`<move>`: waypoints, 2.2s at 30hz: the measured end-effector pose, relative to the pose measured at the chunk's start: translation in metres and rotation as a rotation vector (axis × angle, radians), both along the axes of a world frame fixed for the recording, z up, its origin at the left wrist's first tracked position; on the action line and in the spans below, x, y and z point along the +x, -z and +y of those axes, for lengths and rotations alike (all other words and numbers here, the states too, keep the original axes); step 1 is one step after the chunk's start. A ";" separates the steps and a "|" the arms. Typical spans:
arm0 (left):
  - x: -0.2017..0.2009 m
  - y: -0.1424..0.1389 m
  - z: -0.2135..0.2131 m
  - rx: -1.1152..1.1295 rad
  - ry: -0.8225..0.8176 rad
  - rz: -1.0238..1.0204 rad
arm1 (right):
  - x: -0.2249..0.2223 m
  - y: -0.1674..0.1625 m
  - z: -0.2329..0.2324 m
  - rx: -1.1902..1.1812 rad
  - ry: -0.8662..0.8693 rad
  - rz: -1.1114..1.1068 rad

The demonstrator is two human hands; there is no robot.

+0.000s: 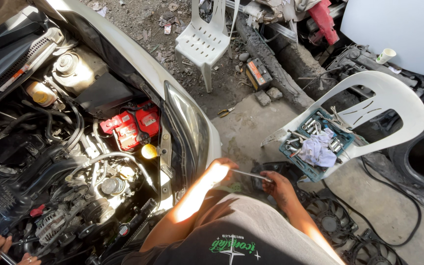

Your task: The person works under the open hood of a car, using a ratchet wrench to loosen and tighten bolts around the alternator in the engine bay. They reposition the wrench repeatedly, reach into the engine compartment with their hands, and at one point step back to pick a tool from a tray on a chair before resuming work on the engine.

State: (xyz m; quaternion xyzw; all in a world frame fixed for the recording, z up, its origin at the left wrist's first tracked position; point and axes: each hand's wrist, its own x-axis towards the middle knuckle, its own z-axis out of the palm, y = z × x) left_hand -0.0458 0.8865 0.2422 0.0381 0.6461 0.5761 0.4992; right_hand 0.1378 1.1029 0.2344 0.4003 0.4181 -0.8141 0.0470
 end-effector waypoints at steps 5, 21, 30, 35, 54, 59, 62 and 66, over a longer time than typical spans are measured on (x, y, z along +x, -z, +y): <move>0.005 -0.028 0.002 -0.215 0.427 0.118 | -0.022 -0.047 -0.015 0.411 -0.094 0.107; 0.024 -0.037 0.022 0.485 0.211 0.032 | -0.047 -0.111 -0.039 0.510 -0.236 0.446; 0.022 -0.074 0.019 0.470 0.202 -0.138 | -0.042 -0.113 -0.030 0.529 -0.276 0.472; 0.010 -0.102 0.014 0.467 0.269 -0.324 | -0.041 -0.110 -0.037 0.377 -0.193 0.478; 0.014 -0.031 0.015 0.317 0.060 -0.072 | -0.035 -0.107 -0.038 0.555 -0.036 0.320; 0.021 -0.032 0.020 0.272 0.044 -0.058 | -0.033 -0.102 -0.035 0.553 0.029 0.360; 0.027 -0.036 0.030 0.356 0.015 0.084 | -0.029 -0.094 -0.033 0.611 0.057 0.351; 0.033 -0.051 0.032 0.324 0.076 0.264 | -0.027 -0.090 -0.033 0.564 0.108 0.336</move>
